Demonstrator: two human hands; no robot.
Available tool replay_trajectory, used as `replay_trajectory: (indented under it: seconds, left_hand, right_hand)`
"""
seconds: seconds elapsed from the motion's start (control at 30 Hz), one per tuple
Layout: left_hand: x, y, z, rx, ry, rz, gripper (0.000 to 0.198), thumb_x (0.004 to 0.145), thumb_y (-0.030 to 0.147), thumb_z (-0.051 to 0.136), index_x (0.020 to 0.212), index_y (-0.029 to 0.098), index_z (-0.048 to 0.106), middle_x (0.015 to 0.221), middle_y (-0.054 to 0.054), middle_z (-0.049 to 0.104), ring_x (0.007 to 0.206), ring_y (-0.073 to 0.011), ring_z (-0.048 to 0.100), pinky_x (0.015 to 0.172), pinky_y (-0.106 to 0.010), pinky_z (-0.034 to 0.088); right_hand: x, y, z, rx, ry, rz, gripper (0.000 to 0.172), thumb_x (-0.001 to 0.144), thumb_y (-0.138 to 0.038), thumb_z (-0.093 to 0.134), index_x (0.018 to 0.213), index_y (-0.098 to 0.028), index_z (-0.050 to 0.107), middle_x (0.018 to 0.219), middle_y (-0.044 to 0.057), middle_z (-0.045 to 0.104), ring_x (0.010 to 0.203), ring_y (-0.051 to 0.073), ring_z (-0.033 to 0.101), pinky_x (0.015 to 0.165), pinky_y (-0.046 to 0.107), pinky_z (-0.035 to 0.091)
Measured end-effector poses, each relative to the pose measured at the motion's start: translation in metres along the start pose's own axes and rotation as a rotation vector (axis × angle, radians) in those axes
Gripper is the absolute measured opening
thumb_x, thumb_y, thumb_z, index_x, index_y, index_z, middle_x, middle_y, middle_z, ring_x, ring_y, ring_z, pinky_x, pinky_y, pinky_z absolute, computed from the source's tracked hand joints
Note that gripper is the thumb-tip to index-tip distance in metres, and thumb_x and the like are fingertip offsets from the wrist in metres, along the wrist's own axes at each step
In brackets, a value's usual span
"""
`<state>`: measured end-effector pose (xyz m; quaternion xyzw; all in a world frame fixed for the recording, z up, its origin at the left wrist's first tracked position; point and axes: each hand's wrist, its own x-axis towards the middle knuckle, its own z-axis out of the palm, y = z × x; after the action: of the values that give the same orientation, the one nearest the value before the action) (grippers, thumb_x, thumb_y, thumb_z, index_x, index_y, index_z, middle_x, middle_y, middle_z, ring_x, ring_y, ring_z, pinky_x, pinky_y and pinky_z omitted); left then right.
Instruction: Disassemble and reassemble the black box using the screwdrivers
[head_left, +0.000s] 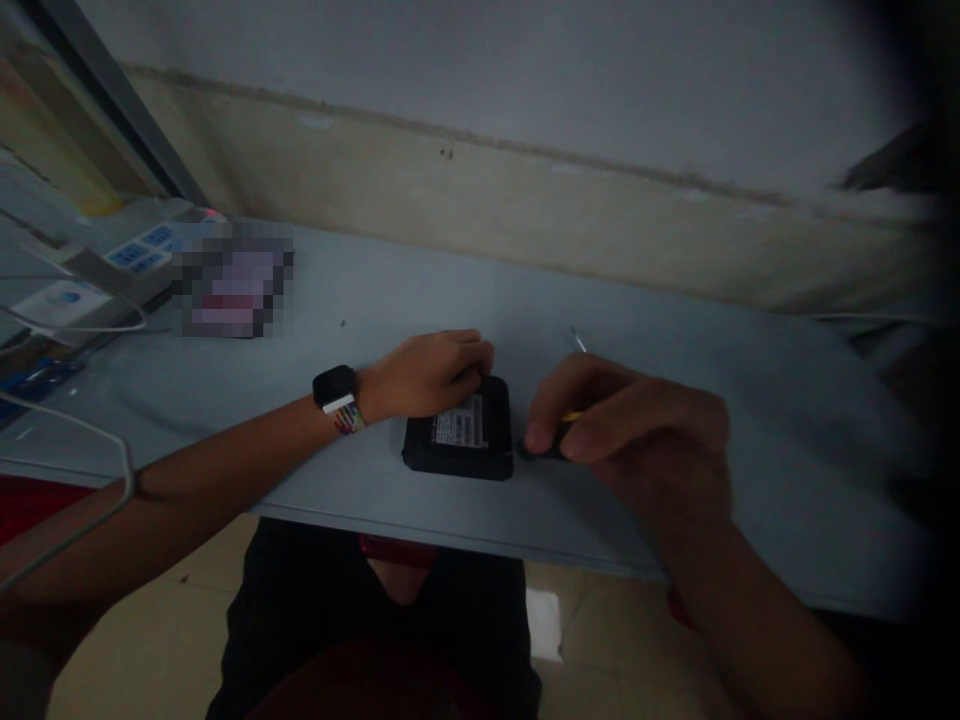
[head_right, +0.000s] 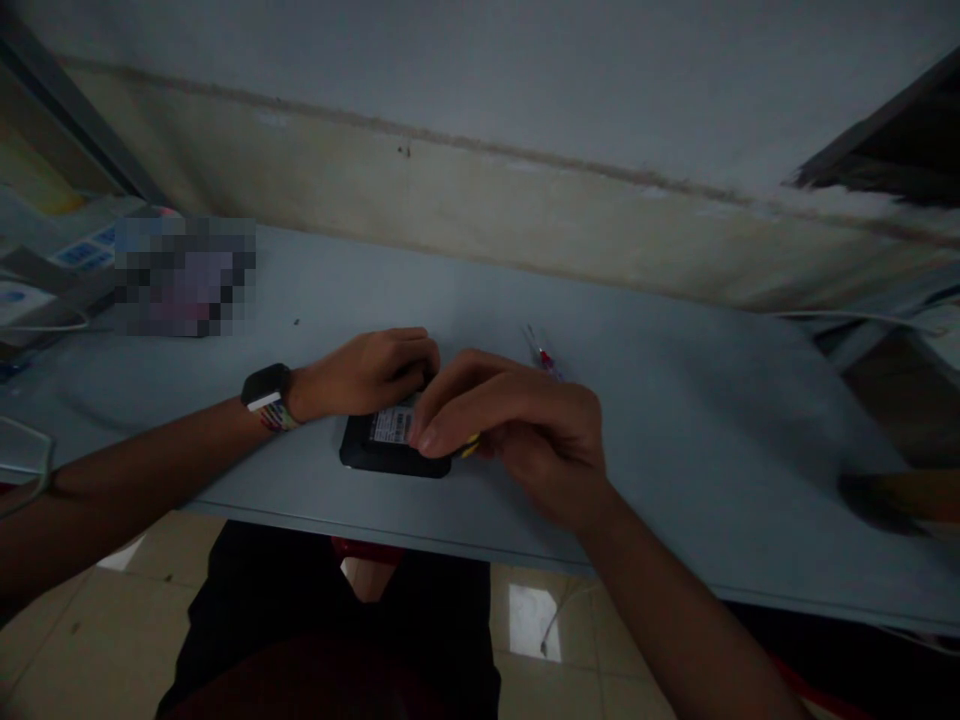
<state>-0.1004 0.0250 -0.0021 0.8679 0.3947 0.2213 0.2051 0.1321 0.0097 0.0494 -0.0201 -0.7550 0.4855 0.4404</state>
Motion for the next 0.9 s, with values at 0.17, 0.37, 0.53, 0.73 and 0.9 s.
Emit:
replay_trajectory:
  seconds: [0.17, 0.37, 0.53, 0.73, 0.9]
  left_hand:
    - [0.0, 0.0, 0.0, 0.014, -0.003, 0.001, 0.018, 0.104, 0.018, 0.048, 0.106, 0.018, 0.067, 0.106, -0.008, 0.07, 0.092, -0.0191, 0.065, 0.081, -0.034, 0.05]
    - [0.0, 0.002, -0.001, -0.015, -0.007, -0.007, 0.018, 0.105, 0.017, 0.049, 0.105, 0.017, 0.067, 0.106, -0.008, 0.069, 0.092, -0.019, 0.066, 0.082, -0.034, 0.05]
    - [0.0, 0.002, -0.002, -0.017, -0.018, -0.009, 0.017, 0.104, 0.017, 0.051, 0.106, 0.017, 0.067, 0.106, -0.007, 0.07, 0.09, -0.0185, 0.065, 0.08, -0.033, 0.049]
    - [0.0, 0.003, -0.001, -0.021, -0.011, -0.019, 0.016, 0.103, 0.016, 0.051, 0.105, 0.017, 0.067, 0.106, -0.007, 0.071, 0.089, -0.0177, 0.066, 0.079, -0.031, 0.049]
    - [0.0, 0.0, 0.0, -0.013, -0.003, -0.012, 0.016, 0.103, 0.017, 0.051, 0.105, 0.017, 0.068, 0.105, -0.007, 0.07, 0.09, -0.0178, 0.066, 0.079, -0.032, 0.049]
  right_hand:
    - [0.006, 0.001, 0.007, 0.011, 0.03, -0.116, 0.014, 0.099, -0.025, 0.078, 0.111, -0.024, 0.085, 0.078, 0.005, 0.079, 0.073, 0.022, 0.074, 0.056, 0.033, 0.06]
    - [0.004, 0.006, 0.01, 0.096, 0.111, 0.013, 0.031, 0.093, -0.019, 0.085, 0.121, -0.027, 0.074, 0.085, 0.0, 0.08, 0.058, 0.015, 0.069, 0.052, 0.028, 0.055]
    - [0.0, 0.01, 0.006, 0.073, 0.176, -0.002, 0.021, 0.093, -0.028, 0.087, 0.11, -0.026, 0.075, 0.081, 0.001, 0.081, 0.062, 0.018, 0.075, 0.053, 0.029, 0.06]
    - [-0.003, 0.01, 0.001, -0.046, 0.18, -0.035, 0.022, 0.094, -0.025, 0.082, 0.116, -0.027, 0.085, 0.094, 0.007, 0.086, 0.065, 0.02, 0.075, 0.057, 0.035, 0.065]
    - [0.002, 0.007, 0.003, -0.032, 0.111, -0.075, 0.024, 0.101, -0.024, 0.071, 0.118, -0.023, 0.088, 0.097, 0.011, 0.086, 0.063, 0.019, 0.072, 0.043, 0.03, 0.053]
